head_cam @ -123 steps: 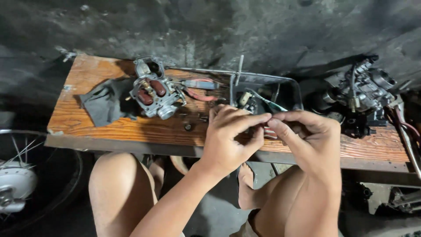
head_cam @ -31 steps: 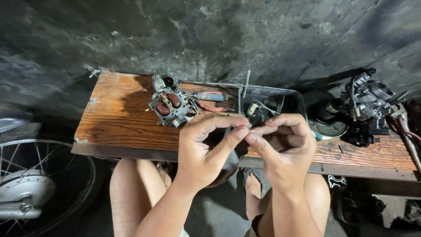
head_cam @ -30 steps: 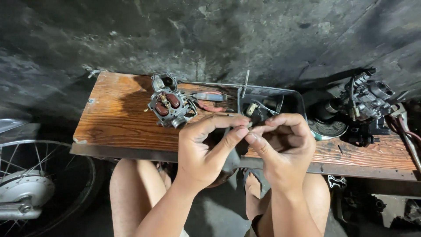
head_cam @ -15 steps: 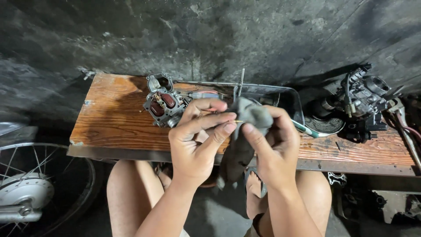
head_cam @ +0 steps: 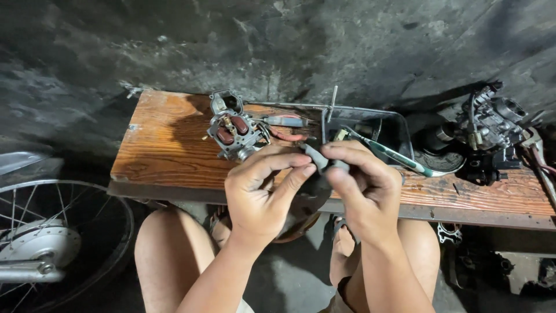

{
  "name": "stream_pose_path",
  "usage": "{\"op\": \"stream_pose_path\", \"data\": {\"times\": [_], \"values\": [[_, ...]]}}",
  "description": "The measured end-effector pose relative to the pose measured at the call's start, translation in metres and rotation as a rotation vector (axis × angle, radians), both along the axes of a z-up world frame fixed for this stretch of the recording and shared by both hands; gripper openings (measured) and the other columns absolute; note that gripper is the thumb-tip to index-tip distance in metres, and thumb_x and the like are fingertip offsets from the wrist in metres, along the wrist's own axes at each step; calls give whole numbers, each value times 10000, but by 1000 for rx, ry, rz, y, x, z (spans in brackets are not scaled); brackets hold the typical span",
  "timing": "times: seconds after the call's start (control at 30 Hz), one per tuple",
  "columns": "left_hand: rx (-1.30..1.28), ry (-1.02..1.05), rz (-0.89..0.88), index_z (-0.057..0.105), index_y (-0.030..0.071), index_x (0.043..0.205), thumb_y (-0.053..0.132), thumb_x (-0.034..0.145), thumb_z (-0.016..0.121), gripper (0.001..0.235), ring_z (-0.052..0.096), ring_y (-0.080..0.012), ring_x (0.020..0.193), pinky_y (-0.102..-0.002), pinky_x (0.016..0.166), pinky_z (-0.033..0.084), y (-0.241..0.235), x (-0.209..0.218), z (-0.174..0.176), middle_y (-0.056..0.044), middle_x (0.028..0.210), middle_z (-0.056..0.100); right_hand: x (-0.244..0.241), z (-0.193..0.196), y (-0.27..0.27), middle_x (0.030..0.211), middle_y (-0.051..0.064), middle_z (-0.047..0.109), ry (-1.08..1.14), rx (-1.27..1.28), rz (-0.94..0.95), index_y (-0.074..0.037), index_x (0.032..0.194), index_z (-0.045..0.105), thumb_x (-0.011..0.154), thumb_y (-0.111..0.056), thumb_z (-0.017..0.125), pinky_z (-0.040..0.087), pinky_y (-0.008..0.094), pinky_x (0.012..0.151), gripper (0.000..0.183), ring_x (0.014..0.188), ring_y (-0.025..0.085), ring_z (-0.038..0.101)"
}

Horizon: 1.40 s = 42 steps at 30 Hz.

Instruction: The person cleans a carburetor by scrubbing small metal parts with a toothbrush and wiping them with a cloth. They then reassemble the carburetor components on a wooden workbench using a screwdriver.

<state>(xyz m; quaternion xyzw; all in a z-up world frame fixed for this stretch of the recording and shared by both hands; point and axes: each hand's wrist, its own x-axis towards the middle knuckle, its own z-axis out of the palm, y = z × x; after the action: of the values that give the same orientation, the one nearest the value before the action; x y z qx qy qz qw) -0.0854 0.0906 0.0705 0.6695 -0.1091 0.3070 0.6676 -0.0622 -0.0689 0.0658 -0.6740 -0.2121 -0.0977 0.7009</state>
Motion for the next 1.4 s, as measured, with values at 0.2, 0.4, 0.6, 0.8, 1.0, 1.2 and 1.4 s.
{"op": "stream_pose_path", "data": {"times": [0.2,0.4,0.6,0.8,1.0,1.2,1.4], "values": [[114,-71,44,696,-15,945,-18,833,787,144,693,-194,819,-302,820,570,5,-13,12,-86,940,745,-10,9,9,999,116,684,-163,-164,-88,60,1024,689,846,92,726,424,218,705,185,805,143,561],[98,-106,44,682,-26,986,-67,851,759,160,716,-191,829,-284,778,591,4,-22,6,-96,981,744,-17,-14,11,978,46,701,50,66,-155,31,1094,698,932,-2,686,460,188,753,167,798,75,562],[-295,15,-125,680,-77,1018,-77,915,715,109,658,-142,798,-218,703,548,8,-17,-9,-124,1019,719,-9,-14,6,1012,61,700,87,329,-41,12,1208,673,974,-8,681,490,174,777,235,836,72,596],[-88,4,-92,670,-42,959,-5,881,739,111,609,-166,829,-265,764,506,8,-13,-2,-87,953,687,-16,5,16,1060,103,687,-112,-170,-134,30,1036,687,852,52,736,374,189,641,192,751,96,516],[-144,-109,0,745,-33,930,46,935,742,79,718,-194,749,-366,694,622,2,-5,-10,-139,792,741,-5,-11,27,776,94,675,-86,76,-196,44,1053,731,920,-55,744,528,258,679,166,752,81,589],[-140,-71,43,743,-24,899,54,925,757,83,669,-143,738,-336,691,588,15,-4,-9,-121,764,722,-5,-8,30,890,102,705,-121,42,-172,39,1138,727,869,-81,794,539,285,748,302,832,86,597],[-128,-71,98,742,6,910,72,913,770,72,709,-206,829,-359,796,591,21,-1,-15,-112,865,740,-4,-16,41,911,141,690,-69,44,-114,63,1029,668,895,24,759,564,305,740,167,842,137,631]]}}
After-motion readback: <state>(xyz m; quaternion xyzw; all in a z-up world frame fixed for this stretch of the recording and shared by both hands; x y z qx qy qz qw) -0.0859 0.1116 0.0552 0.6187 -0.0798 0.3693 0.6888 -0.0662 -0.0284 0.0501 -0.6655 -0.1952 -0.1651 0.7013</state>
